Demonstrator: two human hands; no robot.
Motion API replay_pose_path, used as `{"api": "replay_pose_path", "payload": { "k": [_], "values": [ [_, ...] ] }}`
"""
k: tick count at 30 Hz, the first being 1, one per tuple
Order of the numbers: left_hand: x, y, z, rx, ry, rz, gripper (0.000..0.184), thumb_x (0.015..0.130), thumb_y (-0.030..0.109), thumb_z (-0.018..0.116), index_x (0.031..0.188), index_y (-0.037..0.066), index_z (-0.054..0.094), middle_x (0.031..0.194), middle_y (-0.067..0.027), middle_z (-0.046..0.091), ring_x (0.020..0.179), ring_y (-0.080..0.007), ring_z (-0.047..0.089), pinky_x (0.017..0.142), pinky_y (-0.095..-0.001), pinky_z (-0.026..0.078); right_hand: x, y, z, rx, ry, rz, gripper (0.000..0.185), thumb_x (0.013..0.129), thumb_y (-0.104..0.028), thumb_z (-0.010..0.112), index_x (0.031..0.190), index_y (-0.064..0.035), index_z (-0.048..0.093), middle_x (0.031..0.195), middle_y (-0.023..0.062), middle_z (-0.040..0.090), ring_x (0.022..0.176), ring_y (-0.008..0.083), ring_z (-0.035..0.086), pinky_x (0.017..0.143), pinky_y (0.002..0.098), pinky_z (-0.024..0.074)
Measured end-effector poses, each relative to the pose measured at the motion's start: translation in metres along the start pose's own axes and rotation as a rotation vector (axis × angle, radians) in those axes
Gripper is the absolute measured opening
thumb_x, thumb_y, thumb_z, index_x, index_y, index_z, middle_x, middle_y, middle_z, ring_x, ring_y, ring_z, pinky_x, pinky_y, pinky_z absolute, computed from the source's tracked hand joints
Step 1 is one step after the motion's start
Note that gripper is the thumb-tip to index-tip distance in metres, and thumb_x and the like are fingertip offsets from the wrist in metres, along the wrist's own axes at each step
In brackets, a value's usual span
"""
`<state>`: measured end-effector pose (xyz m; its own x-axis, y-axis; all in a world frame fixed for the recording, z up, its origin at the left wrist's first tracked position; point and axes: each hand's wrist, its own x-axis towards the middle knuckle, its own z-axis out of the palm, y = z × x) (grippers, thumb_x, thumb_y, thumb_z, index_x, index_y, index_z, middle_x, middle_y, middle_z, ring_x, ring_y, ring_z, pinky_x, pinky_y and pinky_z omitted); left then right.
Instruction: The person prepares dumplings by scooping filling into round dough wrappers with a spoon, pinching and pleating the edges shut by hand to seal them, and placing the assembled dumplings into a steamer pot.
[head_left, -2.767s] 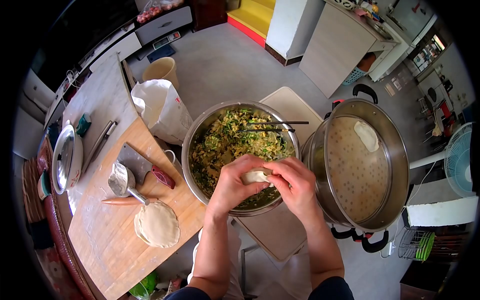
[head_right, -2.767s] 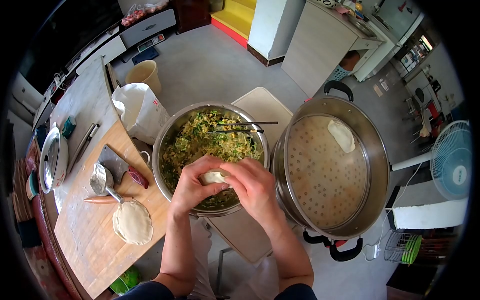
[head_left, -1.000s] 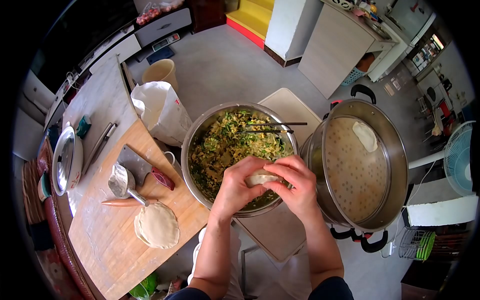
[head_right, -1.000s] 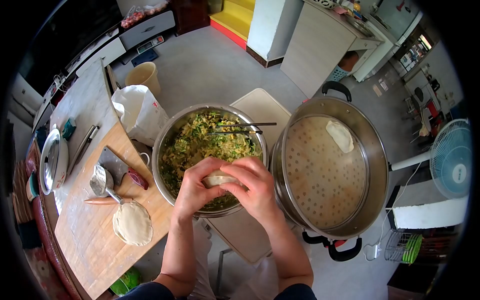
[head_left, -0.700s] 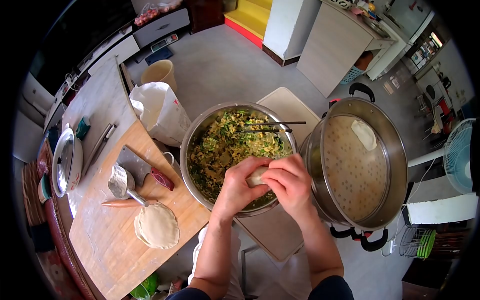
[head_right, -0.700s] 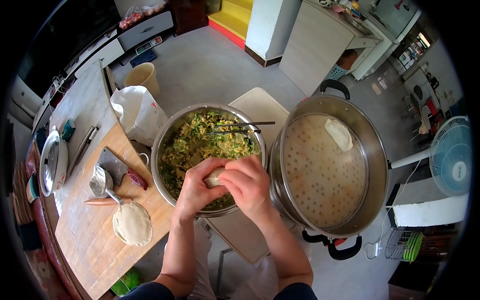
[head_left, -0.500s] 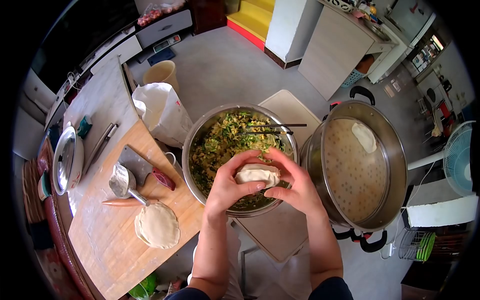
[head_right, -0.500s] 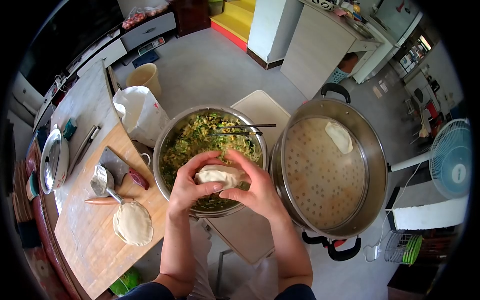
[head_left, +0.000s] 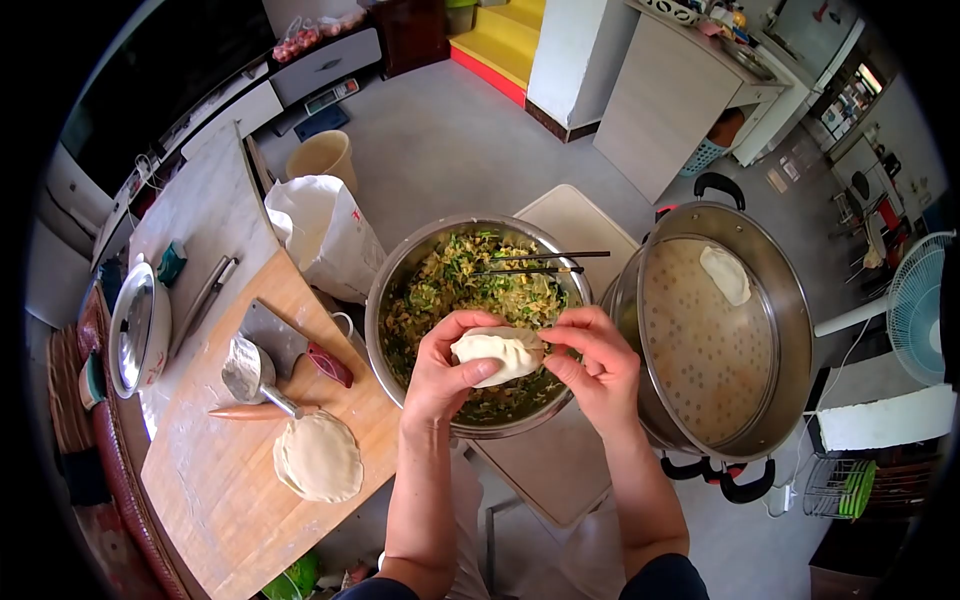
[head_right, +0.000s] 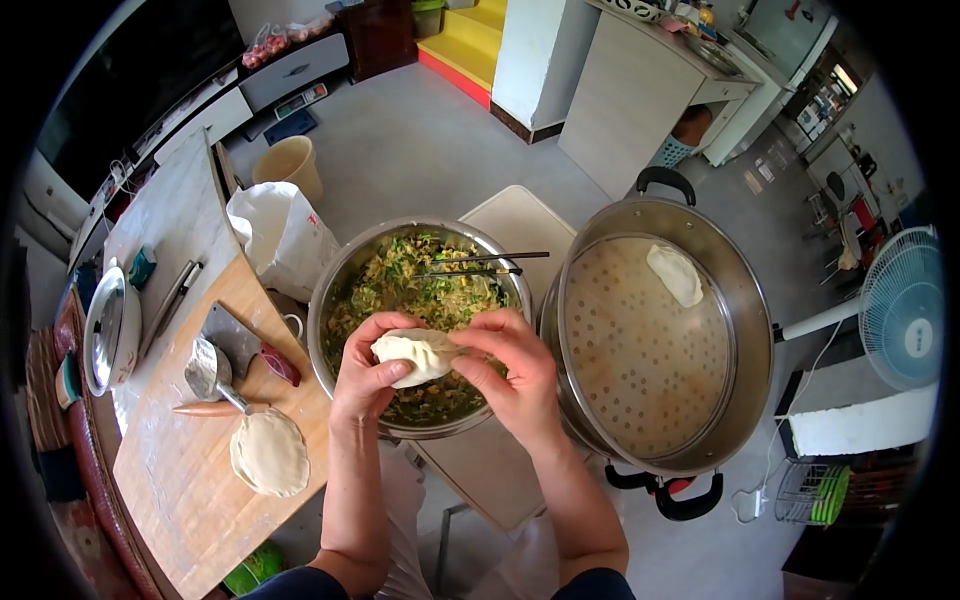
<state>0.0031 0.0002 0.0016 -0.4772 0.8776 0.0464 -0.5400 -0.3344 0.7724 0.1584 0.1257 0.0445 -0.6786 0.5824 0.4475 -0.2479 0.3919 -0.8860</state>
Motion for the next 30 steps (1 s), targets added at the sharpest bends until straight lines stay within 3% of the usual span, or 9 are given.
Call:
{"api": "replay_pose_path", "payload": {
  "k": [2,5,10,19,25,26,29,30],
  "values": [
    [0.0,0.0,0.001,0.041,-0.018,0.003,0.053,0.072,0.008,0.085,0.119,0.002,0.06,0.11,-0.0072,0.067,0.098,-0.0151,0.065,0.089,-0.0287,0.053,0.003,-0.008,0.001,-0.148,-0.011,-0.085,0.026,0.076,-0.001,0.078,0.102,-0.0015,0.072,0.1,0.0086,0.06,0.084,0.0182,0.063,0.072,0.0282,0.0523],
    [-0.001,0.002,0.005,0.135,-0.029,-0.005,0.052,0.072,0.007,0.085,0.118,0.002,0.061,0.108,-0.0057,0.067,0.097,-0.0132,0.064,0.087,-0.0275,0.052,0.003,-0.013,0.001,-0.22,-0.024,-0.087,0.026,0.075,0.002,0.077,0.1,0.0014,0.072,0.1,0.009,0.06,0.089,0.0184,0.06,0.074,0.0265,0.0497],
    [-0.001,0.004,0.013,0.232,-0.034,-0.012,0.049,0.073,0.006,0.084,0.116,0.002,0.062,0.106,-0.0032,0.066,0.094,-0.0108,0.062,0.083,-0.0255,0.051,0.002,-0.007,0.005,-0.41,0.068,-0.23,0.018,0.069,0.006,0.078,0.085,0.0005,0.07,0.082,0.0078,0.062,0.076,0.0211,0.058,0.064,0.0302,0.0476],
    [-0.001,0.008,0.016,0.322,-0.011,-0.029,0.048,0.071,0.01,0.086,0.113,0.0,0.064,0.106,-0.0043,0.064,0.096,-0.0129,0.062,0.082,-0.0263,0.052,0.004,-0.011,0.0,-0.213,-0.008,-0.033,0.024,0.073,0.001,0.078,0.096,-0.0002,0.072,0.09,0.0096,0.062,0.085,0.0216,0.061,0.07,0.0273,0.0501],
    [-0.001,0.008,0.019,0.395,-0.04,-0.046,0.045,0.075,0.004,0.082,0.115,0.001,0.062,0.1,-0.0016,0.065,0.085,-0.0083,0.061,0.074,-0.023,0.051,0.004,-0.004,0.005,-0.392,0.007,-0.21,0.019,0.072,0.002,0.078,0.09,-0.0016,0.074,0.087,0.0066,0.061,0.079,0.0189,0.057,0.064,0.0285,0.0472],
    [-0.001,0.008,0.02,0.408,-0.04,-0.043,0.045,0.074,0.003,0.083,0.115,0.001,0.062,0.099,-0.0016,0.065,0.084,-0.0081,0.061,0.074,-0.023,0.051,0.003,-0.004,0.008,-0.416,0.051,-0.216,0.014,0.07,0.002,0.078,0.082,-0.0029,0.074,0.084,0.0056,0.06,0.076,0.0188,0.054,0.062,0.0284,0.044],
    [0.0,0.01,0.022,0.421,-0.037,-0.052,0.047,0.074,0.003,0.083,0.115,0.001,0.061,0.099,-0.0015,0.065,0.084,-0.0079,0.061,0.073,-0.0231,0.051,0.0,0.012,-0.003,-0.449,-0.024,-0.29,0.03,0.074,-0.002,0.079,0.103,-0.0025,0.073,0.098,0.0067,0.065,0.091,0.0199,0.06,0.074,0.0274,0.0494],
    [-0.001,0.013,0.023,0.407,-0.032,-0.065,0.048,0.074,0.004,0.083,0.116,0.001,0.061,0.099,-0.0017,0.065,0.085,-0.0081,0.061,0.073,-0.0232,0.051,0.001,0.01,0.002,-0.206,0.013,-0.136,0.036,0.076,-0.006,0.079,0.111,-0.0031,0.07,0.103,0.0072,0.066,0.097,0.0209,0.061,0.079,0.0289,0.0502]
  ]
}}
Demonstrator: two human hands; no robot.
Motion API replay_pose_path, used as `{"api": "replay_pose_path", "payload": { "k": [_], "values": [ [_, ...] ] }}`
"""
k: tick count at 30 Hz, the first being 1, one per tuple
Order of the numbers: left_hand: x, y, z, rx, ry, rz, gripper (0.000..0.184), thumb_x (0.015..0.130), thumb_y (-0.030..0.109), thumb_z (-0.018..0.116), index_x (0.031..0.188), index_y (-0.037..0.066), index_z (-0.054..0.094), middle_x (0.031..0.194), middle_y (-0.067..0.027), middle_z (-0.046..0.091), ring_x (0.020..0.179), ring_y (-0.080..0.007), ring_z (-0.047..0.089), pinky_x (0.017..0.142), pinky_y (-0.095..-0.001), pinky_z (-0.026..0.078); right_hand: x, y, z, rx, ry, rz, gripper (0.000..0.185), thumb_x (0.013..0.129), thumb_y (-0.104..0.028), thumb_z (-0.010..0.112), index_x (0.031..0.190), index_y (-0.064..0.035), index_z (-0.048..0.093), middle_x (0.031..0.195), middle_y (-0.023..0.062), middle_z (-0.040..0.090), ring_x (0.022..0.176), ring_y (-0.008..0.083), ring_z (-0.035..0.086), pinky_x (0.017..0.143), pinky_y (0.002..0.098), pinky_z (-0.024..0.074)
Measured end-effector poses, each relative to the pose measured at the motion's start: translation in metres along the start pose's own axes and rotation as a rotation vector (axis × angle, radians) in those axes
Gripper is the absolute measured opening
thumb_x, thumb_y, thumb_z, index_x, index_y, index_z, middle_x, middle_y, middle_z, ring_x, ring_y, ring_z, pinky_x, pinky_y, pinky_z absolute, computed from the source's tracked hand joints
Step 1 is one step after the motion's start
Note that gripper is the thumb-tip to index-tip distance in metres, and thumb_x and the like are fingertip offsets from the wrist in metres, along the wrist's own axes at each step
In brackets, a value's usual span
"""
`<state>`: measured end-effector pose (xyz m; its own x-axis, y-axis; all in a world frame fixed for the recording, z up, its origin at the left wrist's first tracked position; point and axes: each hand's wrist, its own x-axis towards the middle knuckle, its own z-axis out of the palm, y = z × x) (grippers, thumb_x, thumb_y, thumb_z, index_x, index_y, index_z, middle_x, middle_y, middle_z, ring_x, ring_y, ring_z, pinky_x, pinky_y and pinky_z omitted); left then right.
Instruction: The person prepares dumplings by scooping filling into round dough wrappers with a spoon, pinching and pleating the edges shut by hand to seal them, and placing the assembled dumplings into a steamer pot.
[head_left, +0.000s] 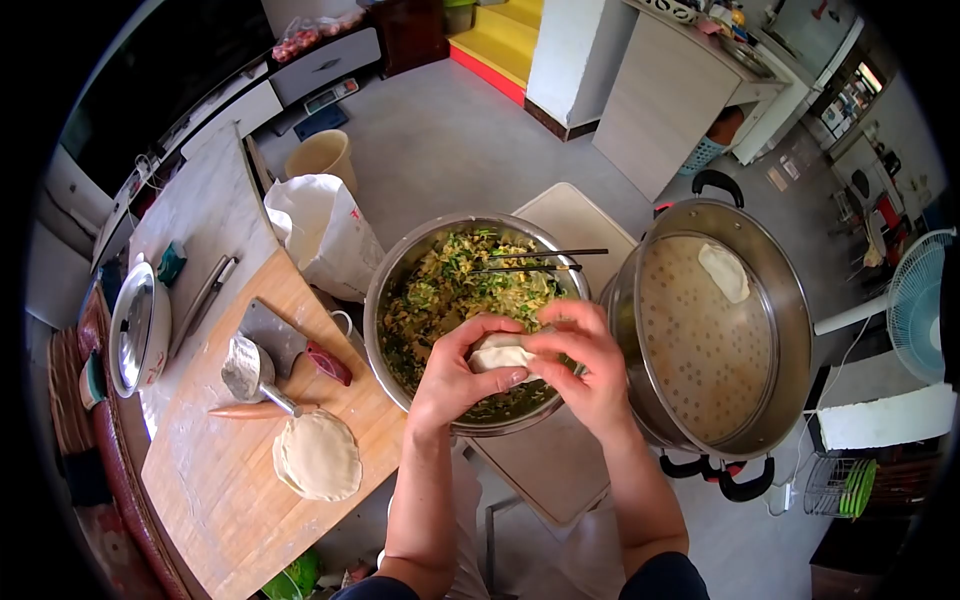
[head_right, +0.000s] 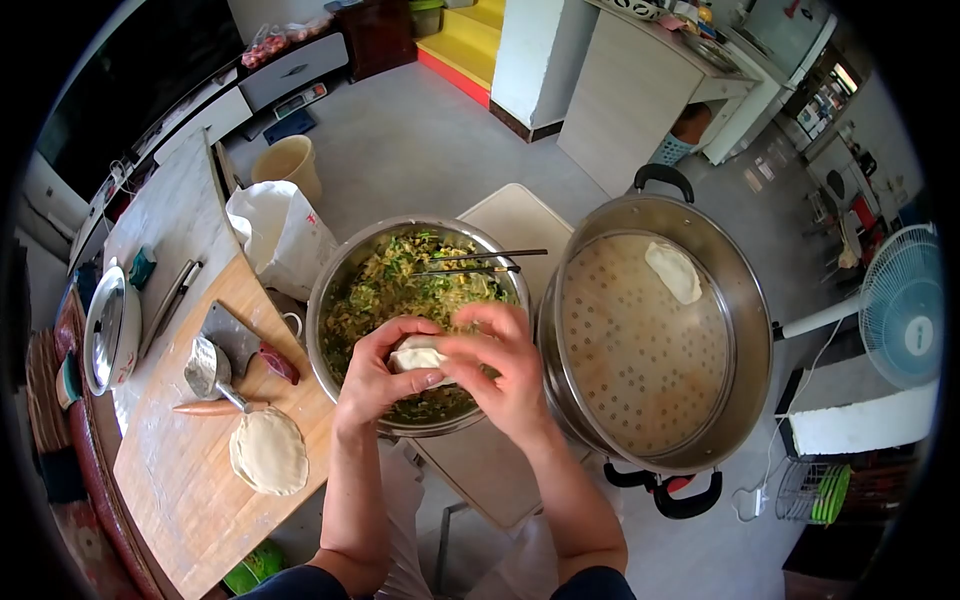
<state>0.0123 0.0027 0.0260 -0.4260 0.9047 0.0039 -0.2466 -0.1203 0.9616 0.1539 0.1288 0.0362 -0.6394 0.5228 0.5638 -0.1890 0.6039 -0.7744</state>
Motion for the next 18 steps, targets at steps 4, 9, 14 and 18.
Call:
{"api": "replay_pose_path", "payload": {
  "k": [4,9,14,18],
  "values": [
    [0.0,0.002,-0.004,0.157,-0.043,0.034,0.061,0.067,0.008,0.088,0.12,0.002,0.059,0.11,-0.0052,0.064,0.1,-0.0134,0.06,0.083,-0.0275,0.052,-0.003,0.0,0.004,0.465,-0.153,0.373,0.061,0.085,-0.018,0.077,0.138,-0.0025,0.052,0.123,0.0108,0.065,0.114,0.0222,0.06,0.095,0.0328,0.0494],
    [-0.008,0.023,-0.004,0.262,-0.04,0.116,0.089,0.061,0.022,0.093,0.136,0.005,0.049,0.123,-0.0068,0.059,0.11,-0.0214,0.06,0.092,-0.0357,0.05,-0.01,0.021,-0.002,0.704,-0.252,0.613,0.063,0.084,-0.014,0.078,0.138,0.0017,0.051,0.127,0.0136,0.064,0.11,0.0179,0.063,0.095,0.0307,0.0499],
    [0.002,-0.004,-0.004,-0.101,0.004,0.177,0.136,0.044,0.046,0.096,0.154,0.007,0.026,0.141,-0.0103,0.047,0.134,-0.0239,0.041,0.103,-0.042,0.044,-0.012,0.013,0.007,1.17,-0.021,0.674,0.051,0.087,-0.007,0.073,0.134,0.0018,0.055,0.127,0.0124,0.062,0.114,0.0183,0.06,0.101,0.0333,0.0489],
    [0.002,-0.012,0.023,-0.307,-0.028,0.03,0.112,0.061,0.028,0.095,0.15,0.004,0.032,0.128,-0.0057,0.056,0.117,-0.0196,0.056,0.104,-0.0355,0.043,-0.009,-0.006,0.012,0.475,-0.047,0.372,0.041,0.09,-0.008,0.07,0.129,0.0011,0.058,0.125,0.0108,0.062,0.113,0.0209,0.061,0.097,0.0328,0.0476]
  ]
}}
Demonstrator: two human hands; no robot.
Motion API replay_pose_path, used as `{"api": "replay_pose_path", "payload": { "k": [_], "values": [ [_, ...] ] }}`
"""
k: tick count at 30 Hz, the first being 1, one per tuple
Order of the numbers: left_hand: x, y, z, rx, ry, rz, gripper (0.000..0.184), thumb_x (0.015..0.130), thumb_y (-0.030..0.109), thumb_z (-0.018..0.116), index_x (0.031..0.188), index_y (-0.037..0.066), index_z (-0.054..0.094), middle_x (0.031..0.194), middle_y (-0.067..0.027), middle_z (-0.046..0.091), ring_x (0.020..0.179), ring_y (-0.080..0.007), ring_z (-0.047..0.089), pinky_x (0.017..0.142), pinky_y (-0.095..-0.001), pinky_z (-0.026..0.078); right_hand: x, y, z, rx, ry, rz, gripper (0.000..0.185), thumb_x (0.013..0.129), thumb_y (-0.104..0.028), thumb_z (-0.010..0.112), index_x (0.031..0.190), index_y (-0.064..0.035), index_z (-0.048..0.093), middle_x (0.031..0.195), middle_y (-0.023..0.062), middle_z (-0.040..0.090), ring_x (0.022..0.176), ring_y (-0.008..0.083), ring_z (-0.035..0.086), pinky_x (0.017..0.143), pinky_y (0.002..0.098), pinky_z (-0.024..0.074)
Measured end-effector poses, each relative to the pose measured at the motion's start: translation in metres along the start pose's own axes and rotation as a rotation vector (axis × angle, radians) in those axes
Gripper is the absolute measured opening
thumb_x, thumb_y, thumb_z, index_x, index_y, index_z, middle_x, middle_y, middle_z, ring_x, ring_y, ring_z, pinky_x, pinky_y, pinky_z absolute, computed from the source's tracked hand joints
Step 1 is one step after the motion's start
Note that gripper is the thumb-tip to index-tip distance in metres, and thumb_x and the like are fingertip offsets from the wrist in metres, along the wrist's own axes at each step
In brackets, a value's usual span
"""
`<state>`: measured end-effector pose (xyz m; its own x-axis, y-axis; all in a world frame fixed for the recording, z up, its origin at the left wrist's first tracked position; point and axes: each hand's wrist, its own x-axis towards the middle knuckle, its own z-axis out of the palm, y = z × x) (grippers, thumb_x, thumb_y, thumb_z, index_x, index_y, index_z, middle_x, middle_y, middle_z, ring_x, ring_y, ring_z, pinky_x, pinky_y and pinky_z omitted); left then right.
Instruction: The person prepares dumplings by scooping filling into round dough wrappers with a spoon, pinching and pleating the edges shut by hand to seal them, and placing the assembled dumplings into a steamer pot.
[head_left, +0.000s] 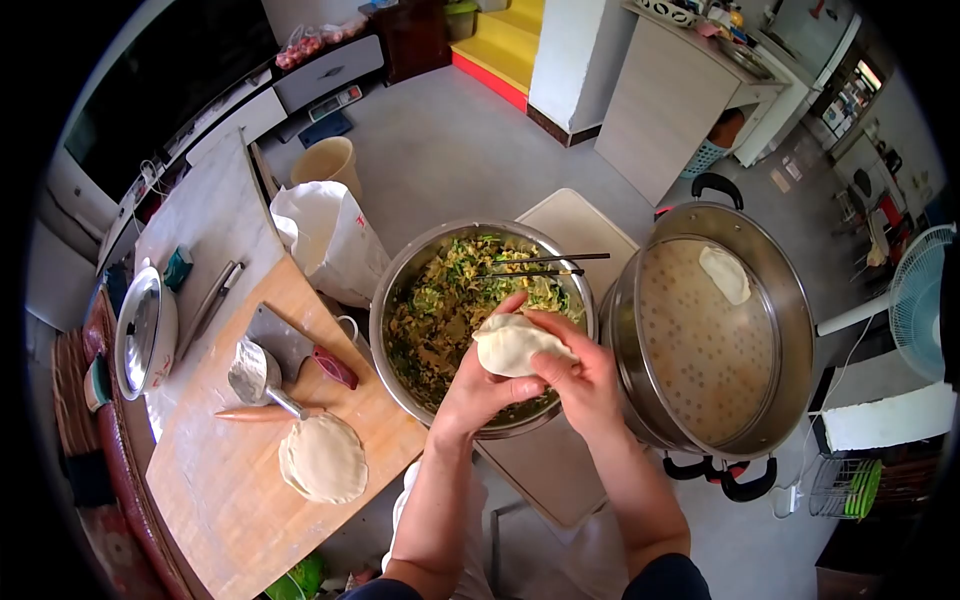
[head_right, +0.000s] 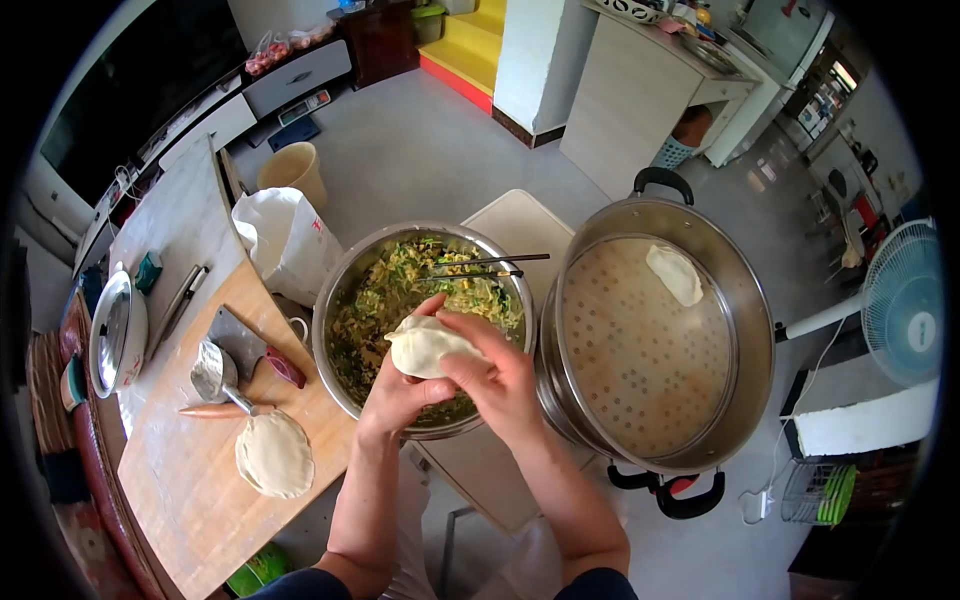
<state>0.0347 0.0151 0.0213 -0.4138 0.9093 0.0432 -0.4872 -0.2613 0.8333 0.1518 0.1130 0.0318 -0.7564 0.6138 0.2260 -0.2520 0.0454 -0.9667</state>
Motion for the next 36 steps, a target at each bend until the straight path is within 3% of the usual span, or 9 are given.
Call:
{"api": "replay_pose_path", "payload": {
  "k": [1,4,9,16,19,22,28,36],
  "values": [
    [0.0,-0.002,-0.001,-0.032,-0.002,-0.004,0.107,0.064,0.025,0.094,0.149,0.004,0.033,0.127,-0.0061,0.057,0.116,-0.0193,0.057,0.102,-0.035,0.045,0.002,-0.003,0.003,-0.202,0.031,-0.169,0.036,0.09,-0.007,0.069,0.124,0.0011,0.062,0.122,0.0142,0.062,0.107,0.0238,0.062,0.092,0.0331,0.048],
    [0.002,-0.01,-0.007,-0.118,-0.007,0.029,0.086,0.072,0.013,0.088,0.143,0.003,0.041,0.124,-0.0072,0.058,0.112,-0.0182,0.059,0.095,-0.0329,0.05,0.001,-0.015,0.009,-0.475,0.071,-0.281,0.032,0.09,-0.012,0.068,0.119,0.0001,0.065,0.121,0.0146,0.061,0.11,0.0279,0.058,0.092,0.0357,0.0472],
    [0.002,-0.011,-0.003,-0.29,0.003,-0.003,0.08,0.072,0.01,0.087,0.138,0.001,0.044,0.123,-0.0073,0.06,0.111,-0.0164,0.059,0.096,-0.0311,0.049,0.008,-0.022,0.008,-0.886,0.132,-0.521,0.032,0.089,-0.018,0.068,0.117,-0.0018,0.068,0.128,0.0107,0.061,0.118,0.0301,0.052,0.093,0.0386,0.046],
    [0.001,-0.011,-0.005,-0.154,-0.059,0.011,0.08,0.07,0.01,0.088,0.137,0.0,0.045,0.124,-0.0082,0.06,0.11,-0.0177,0.06,0.096,-0.0319,0.051,0.004,-0.002,-0.004,-0.548,0.094,-0.461,0.028,0.089,-0.011,0.066,0.114,0.0004,0.069,0.128,0.0148,0.064,0.132,0.0398,0.048,0.106,0.045,0.0407],
    [0.002,-0.009,-0.01,-0.086,-0.036,-0.041,0.074,0.073,0.007,0.085,0.136,0.0,0.046,0.122,-0.0054,0.061,0.109,-0.0147,0.06,0.095,-0.0297,0.048,0.009,-0.019,0.004,-0.501,0.126,-0.394,0.025,0.088,-0.008,0.066,0.111,0.0018,0.07,0.121,0.0145,0.068,0.128,0.039,0.052,0.104,0.0441,0.0435],
    [0.0,-0.004,-0.007,-0.06,-0.034,-0.055,0.073,0.074,0.008,0.085,0.136,0.0,0.047,0.122,-0.0043,0.061,0.111,-0.0142,0.058,0.096,-0.0297,0.047,0.012,-0.026,0.008,-0.54,0.136,-0.468,0.023,0.087,-0.005,0.066,0.109,0.0017,0.07,0.116,0.0138,0.07,0.126,0.0386,0.054,0.102,0.0436,0.0453],
    [-0.002,-0.009,-0.002,-0.009,-0.048,-0.077,0.075,0.073,0.008,0.086,0.136,0.001,0.048,0.122,-0.004,0.06,0.11,-0.0136,0.057,0.097,-0.0303,0.045,0.006,-0.005,-0.003,-0.517,0.088,-0.455,0.024,0.085,-0.002,0.068,0.108,0.0011,0.071,0.118,0.0135,0.069,0.127,0.0383,0.053,0.102,0.0439,0.0455],
    [-0.001,-0.004,-0.001,0.114,-0.042,-0.042,0.065,0.076,0.009,0.084,0.131,0.003,0.051,0.117,-0.0035,0.061,0.107,-0.0131,0.057,0.093,-0.0304,0.047,0.011,-0.023,0.004,-0.603,0.121,-0.478,0.017,0.081,-0.002,0.071,0.098,-0.0029,0.074,0.108,0.0096,0.073,0.123,0.0352,0.055,0.101,0.0425,0.0457]
  ]
}}
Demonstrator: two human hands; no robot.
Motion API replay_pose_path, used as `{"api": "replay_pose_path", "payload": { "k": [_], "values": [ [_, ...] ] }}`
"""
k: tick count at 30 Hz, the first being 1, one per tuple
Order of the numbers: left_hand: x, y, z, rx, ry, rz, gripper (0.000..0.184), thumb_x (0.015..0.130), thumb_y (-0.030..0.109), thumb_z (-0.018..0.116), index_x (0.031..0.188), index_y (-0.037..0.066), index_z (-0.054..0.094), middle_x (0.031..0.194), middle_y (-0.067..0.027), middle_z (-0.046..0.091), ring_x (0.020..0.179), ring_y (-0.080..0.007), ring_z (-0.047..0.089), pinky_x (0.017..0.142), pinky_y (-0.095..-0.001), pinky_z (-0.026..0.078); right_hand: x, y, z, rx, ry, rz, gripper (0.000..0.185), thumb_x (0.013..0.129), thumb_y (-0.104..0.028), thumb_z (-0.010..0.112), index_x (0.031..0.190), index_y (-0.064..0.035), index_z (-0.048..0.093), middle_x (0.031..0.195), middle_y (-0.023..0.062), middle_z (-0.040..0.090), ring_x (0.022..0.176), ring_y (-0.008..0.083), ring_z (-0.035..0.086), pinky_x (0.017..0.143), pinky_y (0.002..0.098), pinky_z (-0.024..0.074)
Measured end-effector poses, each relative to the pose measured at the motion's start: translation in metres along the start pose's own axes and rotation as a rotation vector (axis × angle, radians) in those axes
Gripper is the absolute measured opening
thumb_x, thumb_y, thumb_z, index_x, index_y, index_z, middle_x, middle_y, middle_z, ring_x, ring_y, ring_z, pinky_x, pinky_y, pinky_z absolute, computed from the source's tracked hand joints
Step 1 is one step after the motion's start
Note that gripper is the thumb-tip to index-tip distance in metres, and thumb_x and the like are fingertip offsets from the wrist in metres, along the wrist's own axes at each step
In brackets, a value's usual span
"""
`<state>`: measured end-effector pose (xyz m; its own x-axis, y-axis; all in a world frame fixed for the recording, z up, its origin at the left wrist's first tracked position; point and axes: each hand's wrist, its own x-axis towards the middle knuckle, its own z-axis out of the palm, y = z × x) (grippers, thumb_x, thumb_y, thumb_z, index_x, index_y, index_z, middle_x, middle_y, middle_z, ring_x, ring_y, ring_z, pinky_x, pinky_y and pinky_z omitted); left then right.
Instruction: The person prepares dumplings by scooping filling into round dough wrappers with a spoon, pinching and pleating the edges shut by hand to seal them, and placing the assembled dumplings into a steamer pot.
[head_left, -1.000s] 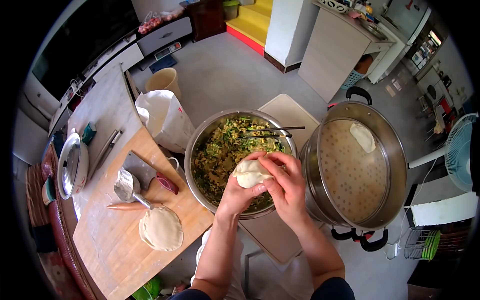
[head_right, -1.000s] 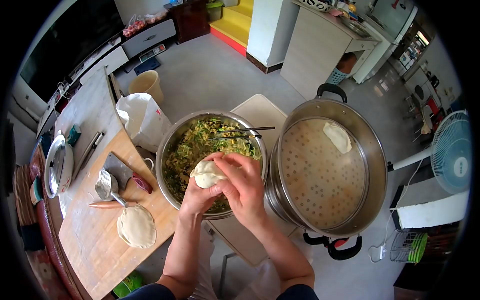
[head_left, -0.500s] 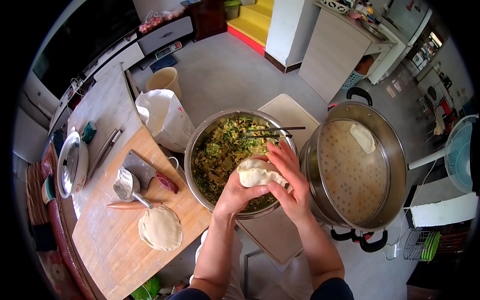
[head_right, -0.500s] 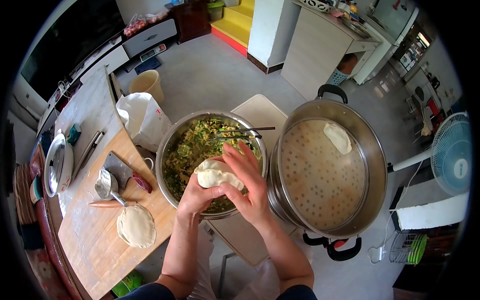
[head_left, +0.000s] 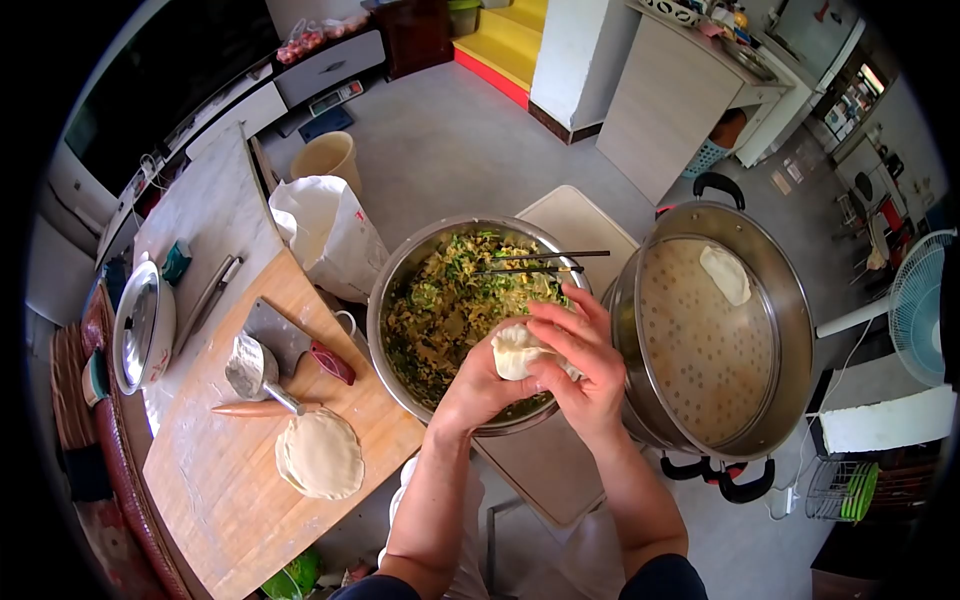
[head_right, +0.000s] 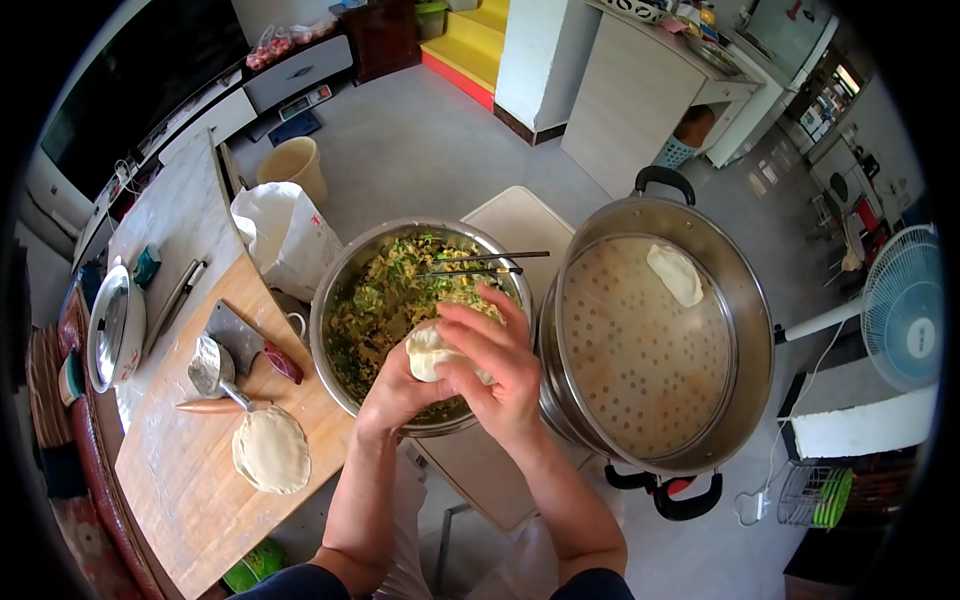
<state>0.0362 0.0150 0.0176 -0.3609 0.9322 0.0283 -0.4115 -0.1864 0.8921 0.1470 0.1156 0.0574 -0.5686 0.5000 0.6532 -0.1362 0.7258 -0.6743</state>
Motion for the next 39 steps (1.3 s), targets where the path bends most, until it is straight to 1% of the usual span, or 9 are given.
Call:
{"api": "replay_pose_path", "payload": {
  "k": [7,10,14,16,20,22,26,35,39],
  "values": [
    [0.001,0.0,0.002,0.059,-0.044,0.018,0.057,0.08,0.011,0.081,0.129,0.004,0.052,0.113,-0.002,0.061,0.105,-0.0126,0.057,0.091,-0.0293,0.047,-0.011,0.019,-0.001,-0.055,-0.033,-0.11,0.025,0.075,-0.006,0.076,0.1,-0.0041,0.075,0.116,0.0064,0.07,0.124,0.0355,0.052,0.101,0.0433,0.0442],
    [0.002,0.001,0.001,0.18,-0.017,0.022,0.054,0.079,0.006,0.077,0.127,0.003,0.053,0.113,-0.0052,0.063,0.105,-0.0144,0.059,0.091,-0.0305,0.048,0.003,-0.002,-0.004,-0.092,-0.058,-0.02,0.024,0.073,-0.006,0.076,0.097,-0.0048,0.075,0.117,0.0033,0.069,0.119,0.0347,0.053,0.098,0.0426,0.0457],
    [0.002,0.002,0.004,0.477,0.013,0.058,0.054,0.076,0.003,0.076,0.126,0.002,0.055,0.11,-0.0096,0.066,0.101,-0.0167,0.062,0.089,-0.0316,0.049,-0.003,0.004,-0.002,-0.142,-0.058,-0.075,0.022,0.07,-0.004,0.077,0.091,-0.004,0.076,0.104,0.0029,0.067,0.103,0.0291,0.055,0.093,0.0418,0.0445],
    [0.002,0.005,0.006,0.494,0.011,0.03,0.056,0.076,0.004,0.077,0.127,0.002,0.055,0.108,-0.0106,0.066,0.1,-0.0177,0.063,0.088,-0.0321,0.05,-0.006,0.007,-0.001,-0.172,-0.036,-0.117,0.023,0.068,-0.003,0.077,0.09,-0.0044,0.076,0.096,0.0027,0.066,0.094,0.0264,0.054,0.087,0.0391,0.0461],
    [0.003,0.003,0.002,0.481,-0.02,0.018,0.058,0.076,0.006,0.079,0.128,0.002,0.054,0.108,-0.0096,0.066,0.1,-0.0167,0.062,0.089,-0.0323,0.049,-0.012,0.009,0.001,-0.107,0.033,-0.062,0.023,0.068,-0.002,0.077,0.09,-0.0048,0.075,0.092,0.0036,0.064,0.088,0.0238,0.055,0.076,0.0343,0.0477],
    [0.002,-0.001,0.0,0.36,-0.047,0.0,0.059,0.076,0.007,0.08,0.128,0.002,0.054,0.108,-0.0085,0.066,0.101,-0.0156,0.06,0.09,-0.0321,0.049,-0.013,0.011,-0.001,-0.053,0.043,-0.016,0.024,0.068,-0.002,0.078,0.092,-0.0064,0.075,0.091,0.0039,0.065,0.085,0.0237,0.056,0.072,0.0337,0.048],
    [0.003,-0.006,-0.006,0.291,-0.071,-0.013,0.062,0.076,0.008,0.082,0.13,0.003,0.053,0.108,-0.0068,0.065,0.103,-0.014,0.058,0.091,-0.0316,0.048,-0.002,0.005,-0.005,0.01,-0.07,0.044,0.02,0.073,-0.003,0.076,0.094,-0.0048,0.075,0.092,0.006,0.065,0.087,0.0242,0.056,0.071,0.0345,0.0485],
    [0.002,0.002,0.001,0.442,-0.06,0.037,0.058,0.076,0.006,0.081,0.128,0.002,0.053,0.107,-0.0081,0.066,0.098,-0.015,0.059,0.088,-0.0321,0.049,-0.006,0.012,-0.005,-0.183,-0.025,-0.143,0.024,0.068,0.001,0.077,0.091,-0.0055,0.073,0.091,0.0047,0.064,0.082,0.0231,0.056,0.067,0.0332,0.0474],
    [0.002,0.001,0.0,0.358,-0.081,0.02,0.058,0.076,0.007,0.081,0.127,0.002,0.053,0.107,-0.01,0.067,0.097,-0.0157,0.06,0.088,-0.0322,0.05,-0.001,0.008,-0.005,-0.117,-0.04,-0.104,0.024,0.068,-0.001,0.077,0.091,-0.0055,0.073,0.09,0.0042,0.063,0.081,0.0237,0.056,0.067,0.0349,0.0474]
  ]
}}
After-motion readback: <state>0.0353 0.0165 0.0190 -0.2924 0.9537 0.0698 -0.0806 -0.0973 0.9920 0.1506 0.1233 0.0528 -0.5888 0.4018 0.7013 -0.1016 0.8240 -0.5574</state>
